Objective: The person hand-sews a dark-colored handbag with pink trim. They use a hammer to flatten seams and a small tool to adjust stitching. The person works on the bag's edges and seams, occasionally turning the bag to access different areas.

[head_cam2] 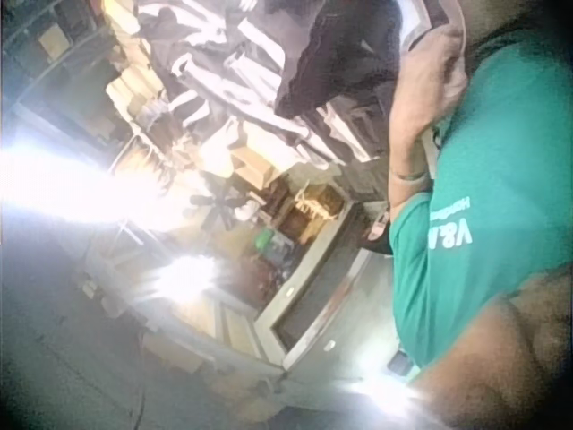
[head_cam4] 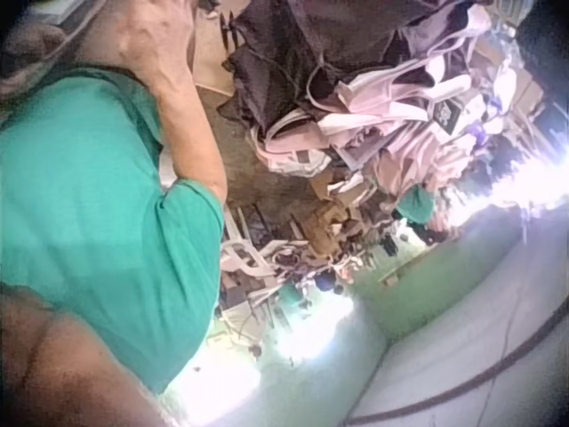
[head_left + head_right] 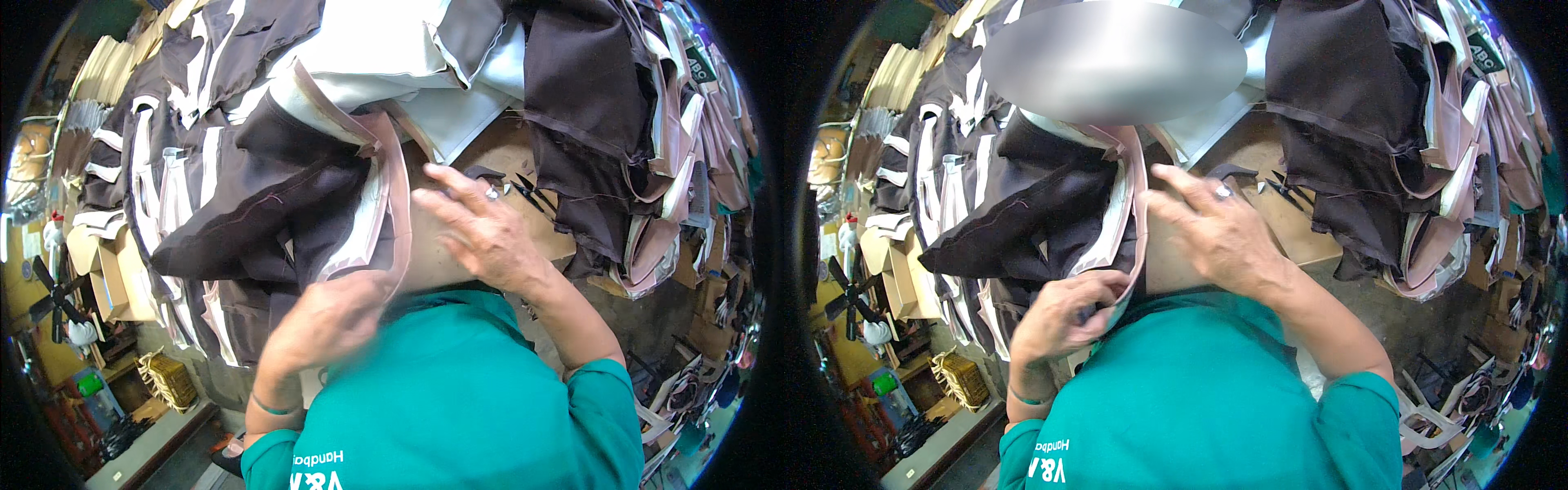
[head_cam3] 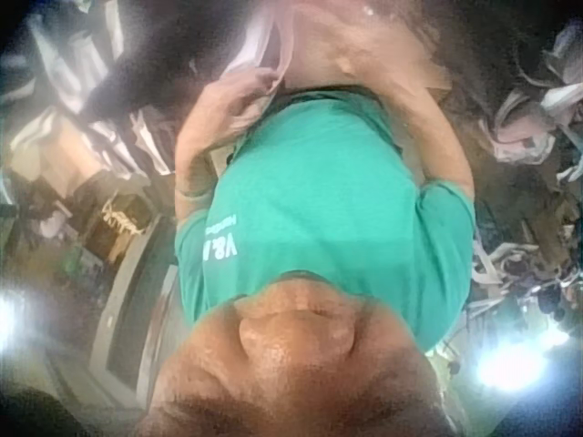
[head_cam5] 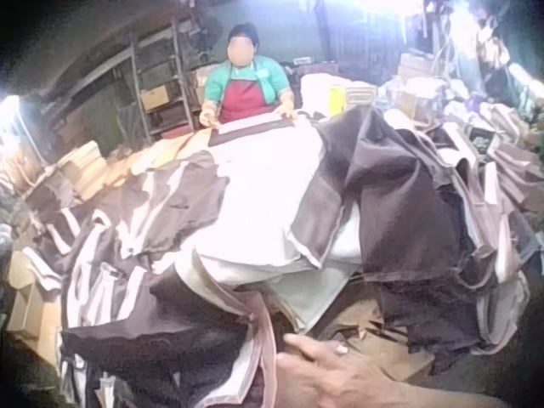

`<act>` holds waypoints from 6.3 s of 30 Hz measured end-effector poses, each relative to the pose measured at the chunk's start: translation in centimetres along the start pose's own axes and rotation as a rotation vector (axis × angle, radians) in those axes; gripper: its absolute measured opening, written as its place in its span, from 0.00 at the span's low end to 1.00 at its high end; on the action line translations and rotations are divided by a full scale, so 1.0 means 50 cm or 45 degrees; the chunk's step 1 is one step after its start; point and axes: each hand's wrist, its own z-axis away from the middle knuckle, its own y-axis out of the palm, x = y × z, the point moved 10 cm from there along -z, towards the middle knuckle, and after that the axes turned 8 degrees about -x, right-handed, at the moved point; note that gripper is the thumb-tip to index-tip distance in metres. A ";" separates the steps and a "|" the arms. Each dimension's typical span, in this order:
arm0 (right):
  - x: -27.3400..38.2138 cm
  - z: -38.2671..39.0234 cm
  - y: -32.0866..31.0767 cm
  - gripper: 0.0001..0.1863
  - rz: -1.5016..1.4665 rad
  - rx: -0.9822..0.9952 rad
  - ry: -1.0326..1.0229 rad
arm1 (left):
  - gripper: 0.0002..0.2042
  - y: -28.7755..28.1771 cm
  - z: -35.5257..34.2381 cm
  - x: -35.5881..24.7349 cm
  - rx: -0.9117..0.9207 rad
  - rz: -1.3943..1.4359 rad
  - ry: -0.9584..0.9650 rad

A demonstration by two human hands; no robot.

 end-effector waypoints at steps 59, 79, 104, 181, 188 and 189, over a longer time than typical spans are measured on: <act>0.225 -0.019 0.120 0.14 -0.086 0.758 -0.456 | 0.21 -0.218 -0.162 0.095 -0.332 -0.968 0.057; -0.073 -0.069 -0.159 0.08 -0.826 -0.265 0.459 | 0.12 -0.567 0.113 0.189 -0.592 -0.142 -0.468; -0.323 0.247 -0.819 0.11 0.224 -1.745 0.341 | 0.10 -0.168 -0.278 -0.155 -0.062 0.679 0.263; 0.329 -0.242 0.133 0.09 -0.504 0.112 -0.425 | 0.37 -0.080 0.073 0.034 0.566 2.347 -0.003; 0.342 -0.231 0.132 0.13 -0.377 0.142 -0.641 | 0.35 -0.056 0.070 0.046 0.580 2.286 -0.140; 0.348 -0.227 0.128 0.12 -0.298 0.146 -0.707 | 0.34 -0.053 0.069 0.054 0.583 2.257 -0.185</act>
